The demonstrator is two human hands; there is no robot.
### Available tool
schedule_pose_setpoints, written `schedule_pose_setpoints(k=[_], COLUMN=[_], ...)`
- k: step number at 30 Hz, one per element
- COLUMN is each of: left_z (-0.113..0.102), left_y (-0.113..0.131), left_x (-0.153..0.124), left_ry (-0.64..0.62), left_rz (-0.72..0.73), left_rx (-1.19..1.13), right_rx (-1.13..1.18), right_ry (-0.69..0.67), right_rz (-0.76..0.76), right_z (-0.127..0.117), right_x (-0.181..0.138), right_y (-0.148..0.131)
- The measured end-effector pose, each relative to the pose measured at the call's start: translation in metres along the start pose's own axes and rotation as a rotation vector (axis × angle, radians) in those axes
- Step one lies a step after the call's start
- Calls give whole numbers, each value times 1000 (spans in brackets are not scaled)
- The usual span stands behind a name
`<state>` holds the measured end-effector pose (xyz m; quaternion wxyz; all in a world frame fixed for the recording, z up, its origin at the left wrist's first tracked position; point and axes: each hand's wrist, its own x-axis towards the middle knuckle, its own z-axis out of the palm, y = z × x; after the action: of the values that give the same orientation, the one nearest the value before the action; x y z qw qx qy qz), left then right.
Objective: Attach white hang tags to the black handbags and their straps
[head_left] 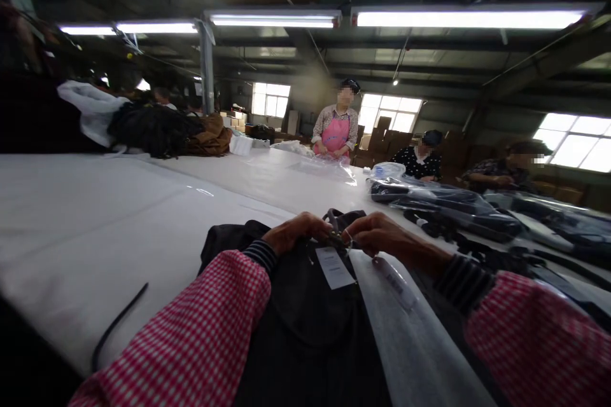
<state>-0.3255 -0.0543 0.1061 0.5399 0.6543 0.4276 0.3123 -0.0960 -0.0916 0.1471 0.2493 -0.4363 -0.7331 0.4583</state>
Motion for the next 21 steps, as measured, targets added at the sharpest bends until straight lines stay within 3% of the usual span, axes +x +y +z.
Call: schedule_pose_setpoints(k=[8, 16, 21], left_z=[13, 11, 10], left_y=[-17, -22, -26], left_x=[16, 16, 18], left_ry=[106, 130, 122], left_rz=[-2, -13, 9], left_rx=[23, -99, -151], right_rx=[-231, -656, -792], right_ry=[206, 419, 479], right_rz=[-101, -483, -512], right_z=[14, 22, 23], right_x=[4, 28, 37], right_y=[10, 16, 15])
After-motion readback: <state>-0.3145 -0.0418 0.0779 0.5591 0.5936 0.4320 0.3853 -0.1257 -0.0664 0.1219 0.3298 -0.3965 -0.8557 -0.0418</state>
